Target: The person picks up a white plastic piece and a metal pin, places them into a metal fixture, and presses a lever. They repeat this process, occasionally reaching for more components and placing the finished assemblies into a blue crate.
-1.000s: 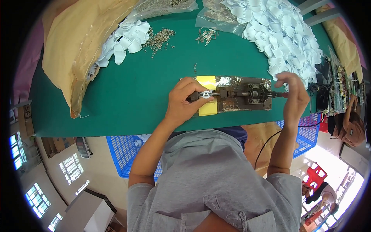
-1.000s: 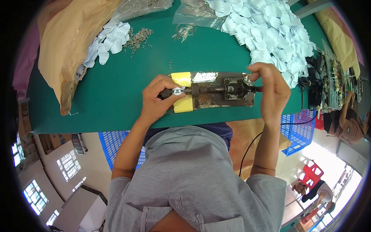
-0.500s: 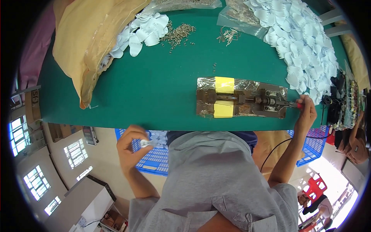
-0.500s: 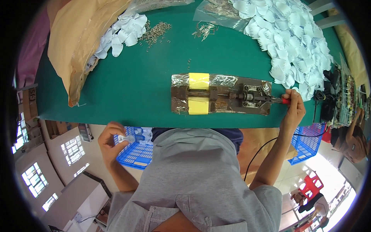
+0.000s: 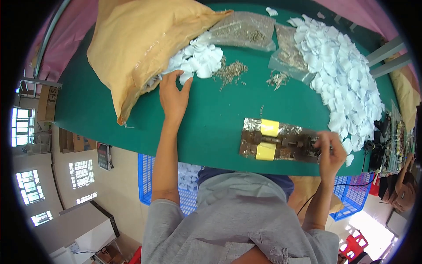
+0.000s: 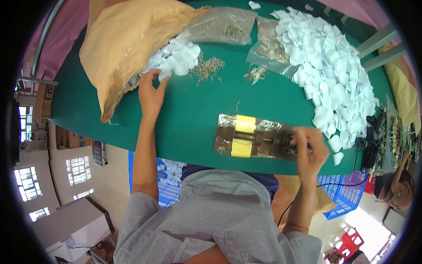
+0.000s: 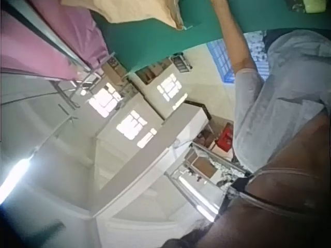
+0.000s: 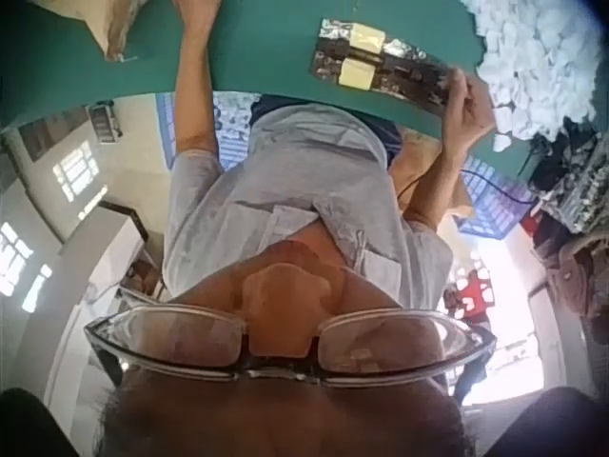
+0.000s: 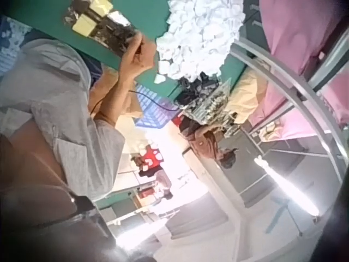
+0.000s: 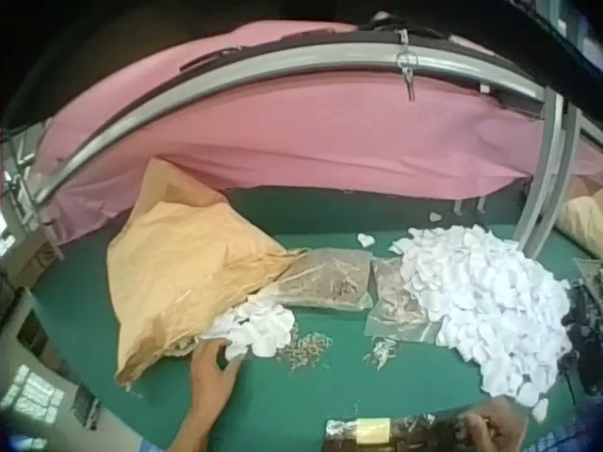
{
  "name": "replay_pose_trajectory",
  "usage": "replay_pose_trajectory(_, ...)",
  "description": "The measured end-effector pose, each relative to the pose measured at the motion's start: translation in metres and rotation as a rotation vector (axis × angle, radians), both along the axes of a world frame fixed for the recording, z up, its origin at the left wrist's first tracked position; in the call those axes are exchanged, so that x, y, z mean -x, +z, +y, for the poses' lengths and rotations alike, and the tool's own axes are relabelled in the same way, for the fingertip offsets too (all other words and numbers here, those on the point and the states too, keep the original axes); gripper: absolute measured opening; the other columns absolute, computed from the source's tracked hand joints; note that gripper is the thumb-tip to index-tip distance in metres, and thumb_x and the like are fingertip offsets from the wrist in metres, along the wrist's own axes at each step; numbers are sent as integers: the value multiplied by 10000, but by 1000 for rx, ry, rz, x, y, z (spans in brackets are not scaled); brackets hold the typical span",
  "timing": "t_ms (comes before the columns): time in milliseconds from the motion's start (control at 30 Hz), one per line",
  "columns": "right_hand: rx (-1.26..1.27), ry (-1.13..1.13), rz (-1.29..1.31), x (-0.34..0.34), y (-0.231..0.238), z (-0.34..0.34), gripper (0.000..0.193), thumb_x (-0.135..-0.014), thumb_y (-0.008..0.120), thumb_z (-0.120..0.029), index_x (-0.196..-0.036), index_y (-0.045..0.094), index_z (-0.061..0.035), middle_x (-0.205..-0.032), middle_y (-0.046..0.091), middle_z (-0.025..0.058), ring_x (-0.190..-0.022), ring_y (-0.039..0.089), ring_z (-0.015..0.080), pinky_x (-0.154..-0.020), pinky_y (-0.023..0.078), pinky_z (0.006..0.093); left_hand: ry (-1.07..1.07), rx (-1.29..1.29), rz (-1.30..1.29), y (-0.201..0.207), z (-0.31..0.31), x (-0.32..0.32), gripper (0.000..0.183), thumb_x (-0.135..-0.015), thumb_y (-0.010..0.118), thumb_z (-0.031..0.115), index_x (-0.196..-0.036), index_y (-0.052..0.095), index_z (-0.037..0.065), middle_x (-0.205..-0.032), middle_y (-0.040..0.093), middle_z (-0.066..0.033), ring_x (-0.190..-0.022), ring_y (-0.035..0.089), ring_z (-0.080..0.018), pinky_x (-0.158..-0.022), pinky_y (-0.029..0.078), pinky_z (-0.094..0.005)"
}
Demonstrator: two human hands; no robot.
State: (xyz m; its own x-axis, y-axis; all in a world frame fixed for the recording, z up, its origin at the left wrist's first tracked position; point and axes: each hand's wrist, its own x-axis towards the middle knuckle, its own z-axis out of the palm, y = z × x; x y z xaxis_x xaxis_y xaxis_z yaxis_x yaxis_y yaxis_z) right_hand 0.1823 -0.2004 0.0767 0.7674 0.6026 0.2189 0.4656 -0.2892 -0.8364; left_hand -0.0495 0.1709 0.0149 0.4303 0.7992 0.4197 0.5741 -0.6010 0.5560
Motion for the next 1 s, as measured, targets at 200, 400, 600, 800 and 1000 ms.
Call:
replay_pose_trajectory(200,-18,112,-113,13,-6,0,55,-927,712,7,-952,759,-9,-731,675,41,-701,597,173,-676,455,311,4,133,-145,-27,16,-25,226,-858,774,49,-1068,692,44,-907,675,-211,-702,658,-301,-678,515,-403)
replay_pose_trajectory(400,15,-46,-148,-35,-2,-2,105,-968,730,-144,-963,760,-44,-727,709,56,-695,636,228,-692,480,363,-193,780,-545,24,-41,19,352,-945,763,15,-1277,666,-52,-988,664,-44,-891,637,-103,-831,536,-239)
replay_pose_trajectory(600,108,-172,-604,-120,-26,-10,156,-862,782,-134,-1008,746,-95,-963,726,68,-925,647,289,-793,514,411,-319,732,-393,47,-132,24,314,-890,738,-102,-1197,715,-39,-1007,682,-46,-895,654,-110,-819,539,-250)
replay_pose_trajectory(800,332,-155,-689,-164,-44,2,220,-830,794,-159,-1035,754,-88,-1023,706,82,-981,648,314,-863,533,424,-588,1045,-454,52,-183,23,383,-823,787,-149,-1186,711,-53,-1090,728,-91,-931,677,-126,-851,550,-273)
replay_pose_trajectory(1000,466,-83,-801,-178,-55,17,149,-832,749,-186,-916,703,-72,-965,676,108,-971,670,331,-806,539,466,-690,567,-251,52,-210,8,277,-802,799,-78,-1056,779,31,-930,729,-93,-839,662,-194,-759,521,-305)
